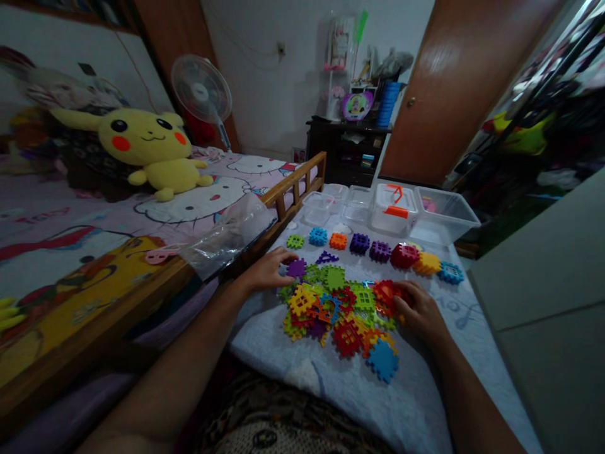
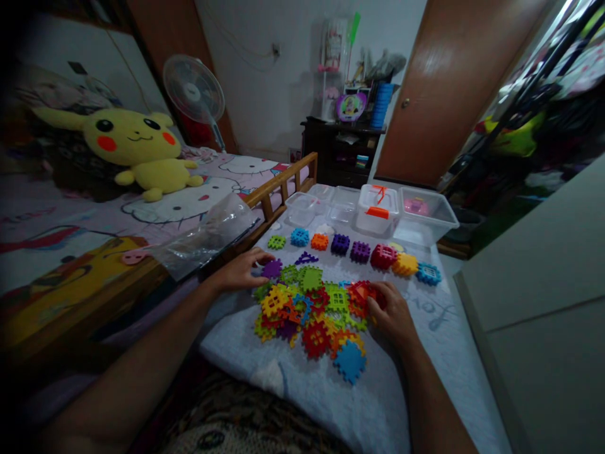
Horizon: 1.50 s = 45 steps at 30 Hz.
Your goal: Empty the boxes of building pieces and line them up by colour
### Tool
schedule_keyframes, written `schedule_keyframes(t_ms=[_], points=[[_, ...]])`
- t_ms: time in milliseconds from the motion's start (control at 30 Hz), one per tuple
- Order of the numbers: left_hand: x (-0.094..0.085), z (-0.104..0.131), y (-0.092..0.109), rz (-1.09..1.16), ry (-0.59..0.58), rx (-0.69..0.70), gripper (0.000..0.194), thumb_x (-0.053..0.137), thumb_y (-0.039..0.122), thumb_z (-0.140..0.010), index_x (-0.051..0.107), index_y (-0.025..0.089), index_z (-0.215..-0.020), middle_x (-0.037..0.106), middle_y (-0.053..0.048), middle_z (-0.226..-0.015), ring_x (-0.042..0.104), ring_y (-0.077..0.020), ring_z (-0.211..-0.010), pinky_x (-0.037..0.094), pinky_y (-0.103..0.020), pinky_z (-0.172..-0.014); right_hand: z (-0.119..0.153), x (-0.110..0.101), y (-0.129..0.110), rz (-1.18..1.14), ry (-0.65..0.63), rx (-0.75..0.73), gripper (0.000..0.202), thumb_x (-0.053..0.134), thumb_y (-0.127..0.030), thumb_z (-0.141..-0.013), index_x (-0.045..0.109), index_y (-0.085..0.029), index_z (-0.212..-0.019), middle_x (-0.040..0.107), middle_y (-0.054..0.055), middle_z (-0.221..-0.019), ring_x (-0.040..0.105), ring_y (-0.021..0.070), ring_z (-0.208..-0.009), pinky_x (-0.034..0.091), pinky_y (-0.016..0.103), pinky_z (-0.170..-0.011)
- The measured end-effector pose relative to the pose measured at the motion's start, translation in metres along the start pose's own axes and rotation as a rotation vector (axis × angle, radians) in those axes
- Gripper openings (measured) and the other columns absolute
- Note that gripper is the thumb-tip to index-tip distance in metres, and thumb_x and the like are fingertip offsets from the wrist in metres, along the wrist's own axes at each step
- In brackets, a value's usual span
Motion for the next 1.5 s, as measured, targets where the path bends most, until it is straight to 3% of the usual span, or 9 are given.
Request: schedule_keyframes(t_ms=[200,467,833,1133,1333,1500], points=[[0.003,-0.03,0.041,0.005,0.002,0.111,0.051,0.071,0.03,-0.071,0.063,0.021,-0.121,0.06,-0.006,-0.112,0.063,-0.0227,-0.104,0.052,-0.036,-0.097,0.0,-0.001,-0.005,-0.014,0.008,-0.002,0.03,0.055,-0.037,-0.083,0.07,-0.02,-0.103,0.068,0.01,-0.104,0.065,0.0256,-0.096,0.051,0.04,-0.088],[0.021,-0.079,0.084,-0.098,-0.027,0.206,0.046,0.073,0.027,-0.07,0.065,0.019,-0.115,0.06,-0.006,-0.105,0.062,-0.0225,-0.097,0.053,-0.036,-0.091,0.0,-0.003,-0.012,-0.038,0.006,-0.008,0.029,0.054,-0.035,-0.085,0.069,-0.019,-0.102,0.066,0.009,-0.103,0.063,0.0238,-0.095,0.05,0.038,-0.088],[0.037,-0.119,0.102,-0.199,0.061,0.304,0.05,0.073,0.02,-0.071,0.062,0.017,-0.12,0.064,-0.009,-0.11,0.062,-0.0241,-0.105,0.05,-0.037,-0.096,0.0,-0.001,-0.014,-0.052,0.006,-0.001,0.027,0.054,-0.032,-0.083,0.071,-0.018,-0.1,0.065,0.009,-0.099,0.062,0.023,-0.09,0.05,0.037,-0.083],[0.041,-0.158,0.116,-0.328,0.022,0.299,0.042,0.072,0.022,-0.07,0.068,0.015,-0.112,0.066,-0.009,-0.107,0.064,-0.0234,-0.102,0.05,-0.033,-0.093,0.0,-0.001,-0.014,-0.069,0.017,-0.004,0.025,0.055,-0.03,-0.082,0.07,-0.019,-0.099,0.066,0.009,-0.1,0.062,0.0232,-0.092,0.049,0.038,-0.085],[0.069,-0.194,0.146,-0.416,-0.031,0.293,0.043,0.072,0.028,-0.072,0.069,0.014,-0.112,0.069,-0.011,-0.112,0.064,-0.0251,-0.104,0.051,-0.032,-0.091,0.0,-0.002,-0.014,-0.075,0.016,-0.01,0.025,0.055,-0.029,-0.082,0.071,-0.019,-0.099,0.066,0.009,-0.099,0.063,0.0239,-0.092,0.05,0.039,-0.086],[0.094,-0.211,0.156,-0.464,-0.08,0.289,0.047,0.073,0.032,-0.072,0.069,0.015,-0.115,0.07,-0.011,-0.114,0.065,-0.0251,-0.104,0.051,-0.031,-0.089,0.0,0.0,-0.012,-0.078,0.009,-0.006,0.025,0.054,-0.027,-0.083,0.07,-0.019,-0.1,0.065,0.009,-0.099,0.062,0.0234,-0.092,0.049,0.039,-0.085]])
Point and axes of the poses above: each hand's wrist, its own z-axis away from the middle knuckle, its own x-axis out of the palm, y = z × x, the point moved 10 cm from there along -z, towards the middle knuckle
